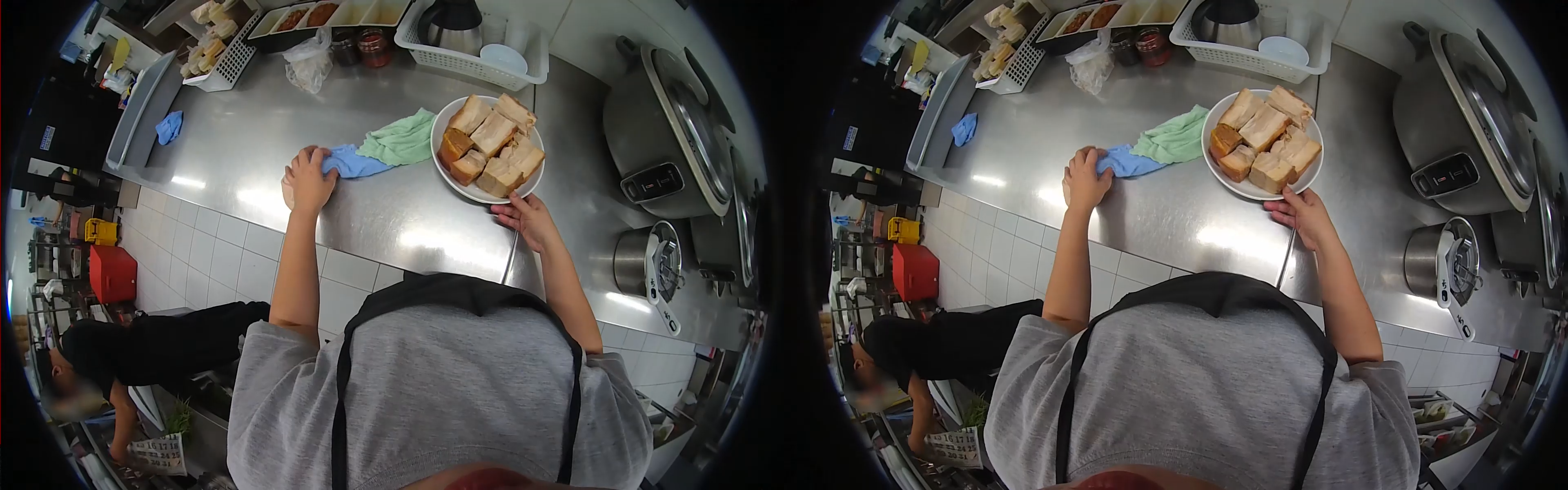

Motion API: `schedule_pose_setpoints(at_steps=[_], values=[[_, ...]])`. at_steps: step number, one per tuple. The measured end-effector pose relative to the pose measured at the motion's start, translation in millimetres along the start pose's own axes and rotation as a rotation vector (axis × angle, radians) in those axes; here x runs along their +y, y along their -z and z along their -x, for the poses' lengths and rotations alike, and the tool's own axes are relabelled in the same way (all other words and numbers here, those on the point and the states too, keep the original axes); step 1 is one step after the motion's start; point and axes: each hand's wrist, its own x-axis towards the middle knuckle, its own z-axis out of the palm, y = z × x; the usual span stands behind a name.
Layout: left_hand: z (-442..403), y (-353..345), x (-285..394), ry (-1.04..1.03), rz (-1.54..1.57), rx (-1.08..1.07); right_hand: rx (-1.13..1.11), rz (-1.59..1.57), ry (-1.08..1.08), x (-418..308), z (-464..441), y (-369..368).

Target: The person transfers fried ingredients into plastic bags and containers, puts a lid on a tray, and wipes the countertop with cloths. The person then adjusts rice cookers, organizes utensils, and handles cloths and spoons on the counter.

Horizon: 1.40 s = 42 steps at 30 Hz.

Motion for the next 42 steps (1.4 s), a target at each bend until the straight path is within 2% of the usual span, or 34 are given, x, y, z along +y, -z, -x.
schedule_pose_setpoints(at_steps=[1,3,7,10,12,13,14,15,16,18,20,22,24,25,27,29,30,31,32,34,35,36,37,38,39,40,42], values=[[-5,8,8,-0.004,0.003,0.001,-0.033,0.018,0.013,0,-5,4],[-12,20,30,-0.201,0.224,-0.004,-0.034,0.018,0.019,-6,-15,4],[-21,17,36,-0.212,0.331,-0.151,-0.029,0.017,0.03,-15,-42,-18],[-17,7,29,-0.151,0.222,-0.234,-0.022,0.102,0.053,-23,-54,-27],[-13,19,29,0.037,0.524,-0.397,-0.31,0.476,-0.217,-31,-54,-25],[-11,29,33,0.032,0.526,-0.398,-0.388,0.579,-0.188,-32,-42,-34],[-6,42,41,0.035,0.789,-0.468,-0.453,0.69,-0.13,-29,-37,-38],[-3,57,48,0.038,1.055,-0.533,-0.459,0.734,0.144,-24,-31,-47],[-1,77,60,0.036,1.062,-0.534,-0.459,0.77,0.418,-18,-23,-57],[-2,115,92,-0.111,1.246,-0.842,-0.397,0.778,0.617,-50,29,-97],[3,132,126,-0.436,1.168,-0.884,-0.616,0.806,0.836,-55,43,-106],[11,147,154,-0.533,1.168,-0.823,-0.639,0.73,0.856,-52,55,-102],[16,162,167,-0.625,1.174,-0.763,-0.749,0.8,0.418,-64,75,-86],[17,170,170,-0.599,1.126,-0.721,-0.686,0.715,0.474,-64,87,-81],[19,173,178,-0.579,1.077,-0.684,-0.621,0.778,0.469,-74,104,-61],[23,168,190,-0.707,0.773,-0.418,-0.549,0.835,0.462,-79,115,-34],[21,161,189,-0.718,0.777,-0.425,-0.422,0.983,0.559,-82,117,-19],[17,149,184,-0.721,0.65,-0.428,-0.288,1.128,0.652,-83,121,-6],[13,143,183,-0.726,0.524,-0.424,-0.272,1.125,0.65,-87,128,4],[10,140,190,-0.712,0.611,-0.46,-0.12,0.887,0.452,-94,143,21],[9,139,195,-0.691,0.751,-0.544,-0.094,0.895,0.585,-91,144,32],[6,137,198,-0.667,0.888,-0.629,-0.078,0.892,0.58,-91,147,41],[4,129,197,-0.682,0.892,-0.639,-0.032,0.876,0.581,-91,150,49],[3,116,193,-0.61,1.009,-0.679,0.012,0.861,0.583,-92,152,59],[2,109,191,-0.53,1.123,-0.721,0.05,0.92,0.489,-90,150,76],[2,109,190,-0.541,1.127,-0.729,0.063,0.918,0.486,-89,156,81],[4,110,188,-0.176,1.42,-1.062,-0.061,0.504,0.434,-90,168,85]])
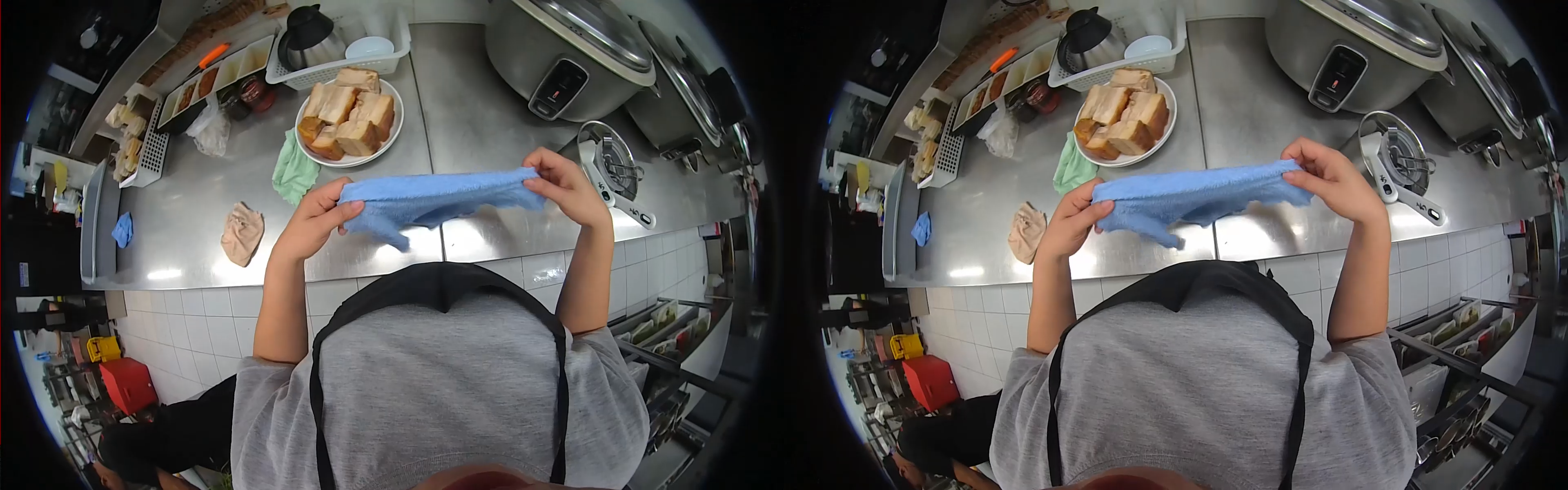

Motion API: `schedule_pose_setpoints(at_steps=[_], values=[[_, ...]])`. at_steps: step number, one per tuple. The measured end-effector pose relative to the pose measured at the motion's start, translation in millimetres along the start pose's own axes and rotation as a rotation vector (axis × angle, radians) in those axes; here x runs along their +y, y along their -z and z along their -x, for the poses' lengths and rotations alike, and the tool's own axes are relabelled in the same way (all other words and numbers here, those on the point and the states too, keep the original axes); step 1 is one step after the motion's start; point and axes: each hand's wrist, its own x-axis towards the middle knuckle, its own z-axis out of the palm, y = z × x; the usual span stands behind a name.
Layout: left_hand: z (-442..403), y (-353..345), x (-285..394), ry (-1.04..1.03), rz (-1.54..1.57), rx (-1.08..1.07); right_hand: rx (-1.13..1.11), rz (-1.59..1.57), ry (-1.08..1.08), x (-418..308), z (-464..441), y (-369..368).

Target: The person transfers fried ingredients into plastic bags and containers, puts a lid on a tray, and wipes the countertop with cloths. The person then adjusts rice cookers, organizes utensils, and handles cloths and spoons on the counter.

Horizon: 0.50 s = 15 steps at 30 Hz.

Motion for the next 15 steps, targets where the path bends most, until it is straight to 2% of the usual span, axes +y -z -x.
schedule_pose_setpoints(at_steps=[2,5,8,9,10,11,13,14,15], values=[[-5,-5,3,0.006,0.077,-0.023,0.019,-0.029,0.048,-2,2,4],[-29,-11,7,0.047,0.219,-0.009,0.22,-0.034,0.075,-2,-19,10],[-70,-12,-11,0.028,0.295,0.211,0.276,0.053,0.03,35,-57,26],[-86,-3,-33,0.065,0.088,0.236,0.277,0.051,0.029,56,-71,30],[-96,4,-55,0.103,-0.119,0.259,0.317,0.179,0.024,80,-85,33],[-101,8,-76,0.105,-0.119,0.258,0.356,0.307,0.019,93,-91,35],[-109,15,-104,-0.318,-0.957,0.442,0.314,0.359,0.086,95,-88,25],[-105,13,-104,-0.316,-0.958,0.441,0.272,0.411,0.151,92,-83,18],[-94,11,-105,-0.319,-0.933,0.379,0.095,0.434,0.134,82,-72,18]])
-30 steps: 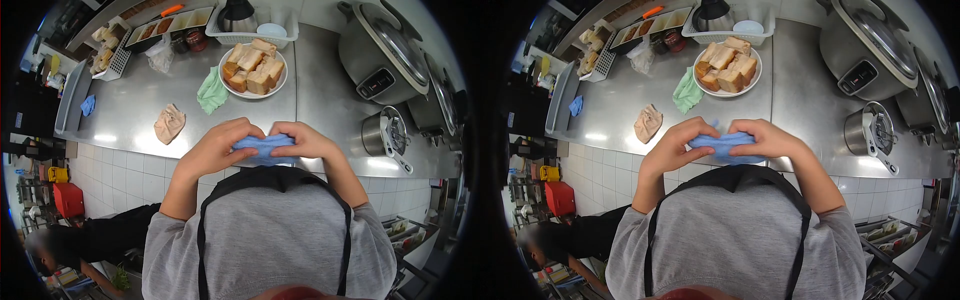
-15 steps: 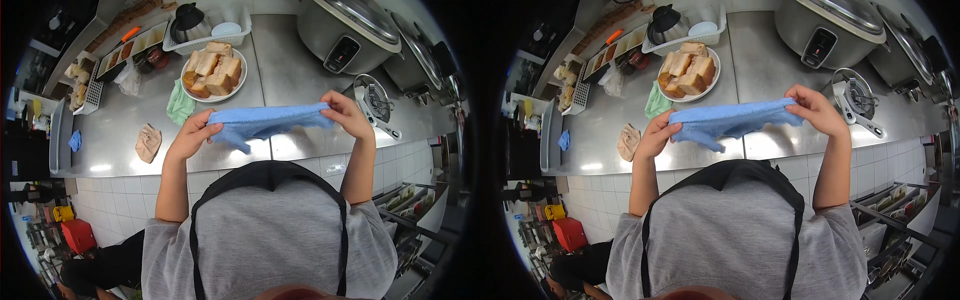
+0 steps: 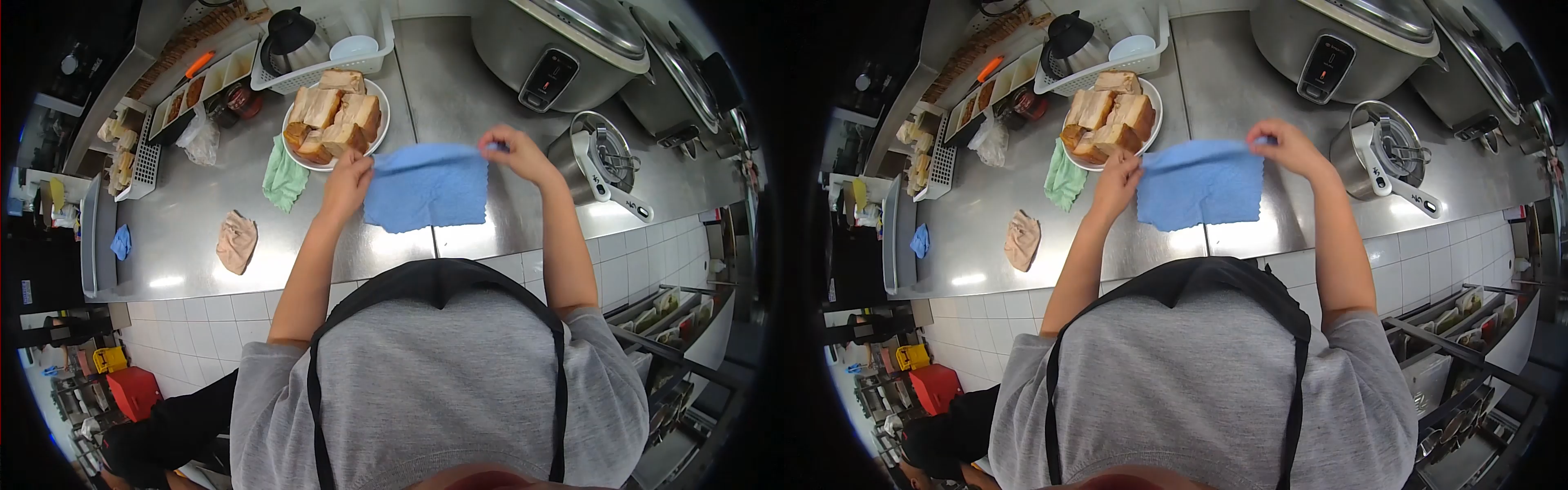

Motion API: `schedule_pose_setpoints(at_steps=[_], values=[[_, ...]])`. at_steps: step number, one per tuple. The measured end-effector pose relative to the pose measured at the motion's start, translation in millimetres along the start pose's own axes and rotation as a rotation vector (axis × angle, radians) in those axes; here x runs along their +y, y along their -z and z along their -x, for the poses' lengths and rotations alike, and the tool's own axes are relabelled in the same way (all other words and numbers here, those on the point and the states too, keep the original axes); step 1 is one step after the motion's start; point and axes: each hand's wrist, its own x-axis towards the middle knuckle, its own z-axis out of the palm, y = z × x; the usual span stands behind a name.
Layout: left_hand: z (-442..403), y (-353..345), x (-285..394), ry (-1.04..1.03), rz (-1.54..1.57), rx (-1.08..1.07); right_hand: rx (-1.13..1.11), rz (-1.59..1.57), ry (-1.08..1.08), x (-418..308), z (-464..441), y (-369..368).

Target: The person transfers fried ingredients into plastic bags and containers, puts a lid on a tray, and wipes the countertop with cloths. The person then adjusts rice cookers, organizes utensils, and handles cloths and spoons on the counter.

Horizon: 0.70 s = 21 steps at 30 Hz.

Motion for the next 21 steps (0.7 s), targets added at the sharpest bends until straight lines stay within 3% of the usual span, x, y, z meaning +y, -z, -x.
schedule_pose_setpoints(at_steps=[1,3,4,6,7,9,11,13,14,16,20,21], values=[[10,3,2,-0.022,0.038,-0.05,0.001,-0.003,-0.003,-3,9,1],[29,13,-7,-0.09,0.008,-0.104,-0.504,-0.204,-0.227,-1,27,4],[34,15,-10,-0.16,-0.022,-0.152,-0.505,-0.207,-0.23,7,32,2],[36,15,-6,-0.092,0.028,-0.105,-0.207,-0.145,-0.218,28,39,-10],[37,16,-3,-0.025,0.076,-0.054,-0.21,-0.147,-0.22,27,39,-15],[26,11,19,-0.035,0.072,-0.039,0.04,0.156,-0.234,22,34,-27],[19,3,24,-0.047,0.068,-0.027,0.062,0.244,-0.175,16,33,-37],[17,-7,16,-0.09,-0.133,-0.181,0.18,0.239,-0.179,-16,39,-41],[17,-7,16,-0.086,-0.136,-0.176,0.176,0.239,-0.173,-19,48,-45],[20,-4,16,-0.129,-0.148,-0.158,-0.067,0.461,-0.089,-19,69,-58],[29,6,27,-0.128,-0.093,-0.071,-0.069,0.469,-0.05,-5,94,-59],[30,15,35,-0.117,0.037,-0.036,0.018,0.255,-0.023,-9,97,-51]])
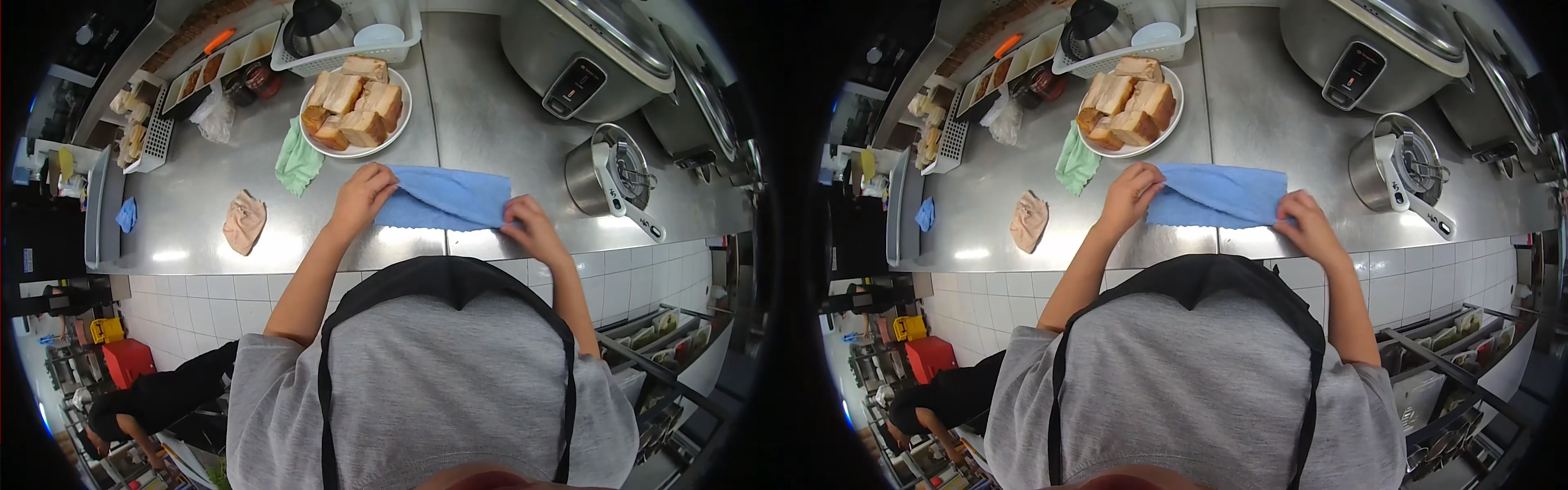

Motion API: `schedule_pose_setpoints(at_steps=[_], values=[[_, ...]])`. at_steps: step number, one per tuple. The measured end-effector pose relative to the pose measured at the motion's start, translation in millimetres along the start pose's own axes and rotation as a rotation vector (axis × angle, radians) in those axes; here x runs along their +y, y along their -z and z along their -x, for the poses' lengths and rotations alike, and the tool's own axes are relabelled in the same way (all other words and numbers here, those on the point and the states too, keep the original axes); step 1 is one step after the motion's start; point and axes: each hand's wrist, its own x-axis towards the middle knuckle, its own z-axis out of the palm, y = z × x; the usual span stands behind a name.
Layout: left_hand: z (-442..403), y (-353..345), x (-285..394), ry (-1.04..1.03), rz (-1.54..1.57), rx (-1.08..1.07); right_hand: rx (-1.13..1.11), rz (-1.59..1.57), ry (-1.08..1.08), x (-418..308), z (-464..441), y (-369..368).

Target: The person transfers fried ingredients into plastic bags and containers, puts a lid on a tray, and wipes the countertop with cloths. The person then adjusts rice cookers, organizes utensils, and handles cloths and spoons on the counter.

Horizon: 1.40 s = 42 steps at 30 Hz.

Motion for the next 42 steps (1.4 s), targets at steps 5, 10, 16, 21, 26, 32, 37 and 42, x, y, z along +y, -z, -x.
schedule_pose_setpoints(at_steps=[5,10,16,21,26,32,37,42], values=[[-13,68,72,0.057,0.574,0.189,0.156,-0.727,-0.127,-40,12,84],[-52,87,99,0.061,0.635,0.286,0.413,-0.417,0.043,-66,-20,131],[-94,52,58,0.259,0.561,0.247,0.292,-0.258,-0.105,-14,-56,130],[-130,51,71,-0.003,0.586,0.434,0.57,-0.262,0.093,-29,-75,158],[-97,40,48,0.05,0.465,0.248,0.357,-0.118,0.204,-26,-41,150],[7,-18,21,0.321,0.407,-0.292,-0.258,-0.184,-0.219,6,22,69],[20,1,33,0.415,0.831,-0.489,-0.323,-0.412,-0.219,-18,37,72],[-72,48,49,0.265,0.724,0.004,0.397,-0.028,0.006,-40,-14,141]])
